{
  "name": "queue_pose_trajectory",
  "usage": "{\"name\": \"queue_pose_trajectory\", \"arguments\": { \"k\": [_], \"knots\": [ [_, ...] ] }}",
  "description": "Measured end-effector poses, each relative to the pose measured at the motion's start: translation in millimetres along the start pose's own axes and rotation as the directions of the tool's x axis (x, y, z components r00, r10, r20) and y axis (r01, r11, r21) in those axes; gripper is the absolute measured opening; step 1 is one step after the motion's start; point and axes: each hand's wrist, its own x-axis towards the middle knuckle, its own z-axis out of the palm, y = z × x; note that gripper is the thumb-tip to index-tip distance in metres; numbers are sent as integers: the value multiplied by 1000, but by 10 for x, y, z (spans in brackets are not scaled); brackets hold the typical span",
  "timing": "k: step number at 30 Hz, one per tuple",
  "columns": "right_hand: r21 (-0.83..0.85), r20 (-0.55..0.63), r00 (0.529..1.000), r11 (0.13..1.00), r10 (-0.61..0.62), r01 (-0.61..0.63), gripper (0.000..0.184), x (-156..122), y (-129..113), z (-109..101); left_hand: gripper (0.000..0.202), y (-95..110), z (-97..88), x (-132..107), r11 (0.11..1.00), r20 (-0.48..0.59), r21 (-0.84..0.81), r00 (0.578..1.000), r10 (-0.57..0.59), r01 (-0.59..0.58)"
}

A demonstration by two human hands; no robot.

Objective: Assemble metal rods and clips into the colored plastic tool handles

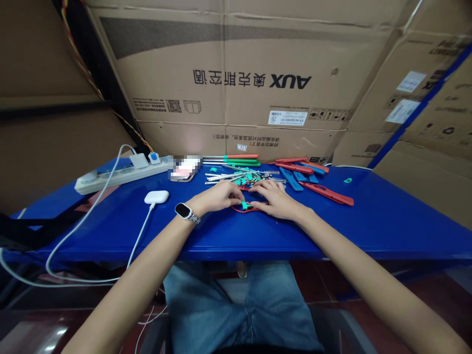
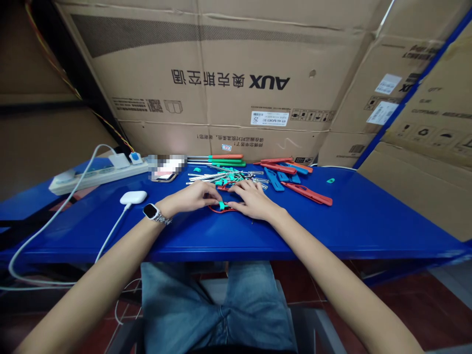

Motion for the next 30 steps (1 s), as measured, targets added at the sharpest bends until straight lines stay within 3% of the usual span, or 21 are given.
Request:
{"name": "queue_pose_trajectory", "arguments": {
  "k": [9, 14, 18, 24, 30],
  "knots": [
    [-49, -45, 999, 999, -18, 15, 41, 1, 1, -16, 11, -4, 53, -8, 992, -4, -111, 998, -60, 59],
    [-58, -211, 977, 998, 9, -22, 22, -29, -241, -4, 3, -2, 93, 8, 974, 6, -217, 998, -66, 66],
    [-16, -228, 973, 999, 45, -50, 13, -15, -453, 80, 3, 33, 89, 15, 974, 9, -214, 997, -76, 76],
    [64, -185, 975, 992, 122, -112, 2, 33, -482, 169, 11, 59, -12, -123, 999, -103, -33, 994, 23, -26],
    [95, -212, 972, 992, 97, -79, 5, 29, -433, 210, 15, 14, 69, -228, 996, -15, 78, 999, 46, -45]
  ]
}}
